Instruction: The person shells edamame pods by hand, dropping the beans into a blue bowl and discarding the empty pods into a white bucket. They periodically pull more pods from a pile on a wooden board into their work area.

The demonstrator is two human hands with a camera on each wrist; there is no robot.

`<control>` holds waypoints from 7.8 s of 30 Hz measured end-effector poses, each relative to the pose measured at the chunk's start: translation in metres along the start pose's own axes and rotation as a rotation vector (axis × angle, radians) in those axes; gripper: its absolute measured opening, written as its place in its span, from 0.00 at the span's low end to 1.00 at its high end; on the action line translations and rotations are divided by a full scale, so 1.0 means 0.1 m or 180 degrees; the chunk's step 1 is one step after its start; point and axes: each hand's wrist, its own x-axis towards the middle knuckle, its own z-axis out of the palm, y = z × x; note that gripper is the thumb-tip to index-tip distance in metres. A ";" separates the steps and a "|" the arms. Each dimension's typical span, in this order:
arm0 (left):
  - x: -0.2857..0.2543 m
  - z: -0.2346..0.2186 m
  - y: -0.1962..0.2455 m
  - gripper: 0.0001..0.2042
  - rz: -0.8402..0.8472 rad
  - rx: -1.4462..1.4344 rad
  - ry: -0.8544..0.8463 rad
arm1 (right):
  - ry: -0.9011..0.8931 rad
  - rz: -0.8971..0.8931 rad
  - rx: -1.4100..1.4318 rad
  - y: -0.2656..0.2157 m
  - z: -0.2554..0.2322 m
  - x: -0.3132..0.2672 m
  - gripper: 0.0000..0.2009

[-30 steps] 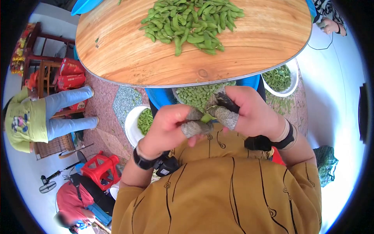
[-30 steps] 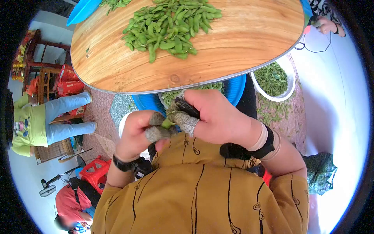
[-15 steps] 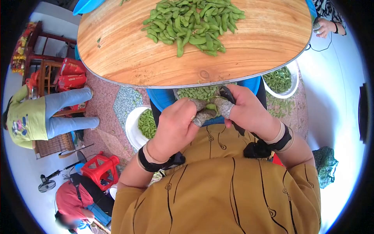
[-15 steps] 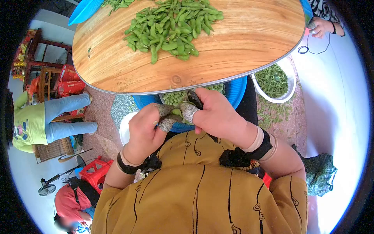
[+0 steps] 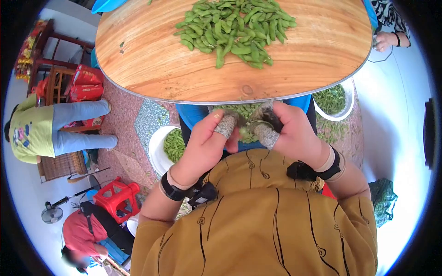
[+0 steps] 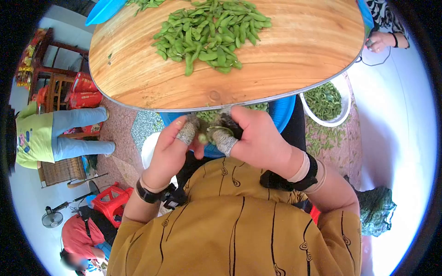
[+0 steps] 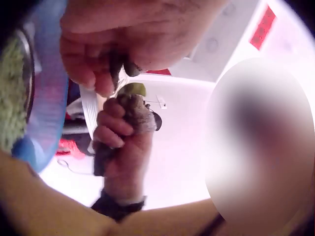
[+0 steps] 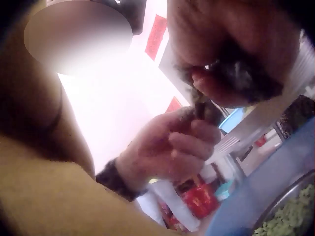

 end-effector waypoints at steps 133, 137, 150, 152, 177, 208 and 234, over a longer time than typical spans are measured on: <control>0.88 -0.04 0.46 0.10 0.1960 0.4474 0.1907 | 0.1634 0.2686 -0.2358 1.76 -2.56 -1.08 0.10; 0.78 0.01 0.45 0.10 0.1824 0.4021 0.2186 | 0.1768 0.2760 -0.1092 1.71 -2.52 -1.14 0.08; 0.32 0.39 0.30 0.14 0.3280 0.3985 0.0997 | 0.0375 0.1084 0.1992 -0.15 -0.65 0.08 0.10; 0.22 0.33 0.30 0.10 0.3188 0.4123 0.0940 | 0.0295 0.1081 0.1851 -0.19 -0.59 0.14 0.09; 0.10 0.03 -0.06 0.09 0.0115 -0.0949 -0.0274 | -0.0455 0.1152 0.0232 -0.43 -0.14 0.01 0.10; 0.27 0.07 -0.01 0.14 -0.0112 -0.0075 -0.0498 | -0.0888 0.2077 0.1858 -0.18 -0.45 0.11 0.09; 0.06 0.08 -0.07 0.10 -0.0016 0.1005 -0.0928 | -0.0019 -0.0266 -0.1878 0.06 -0.04 -0.05 0.12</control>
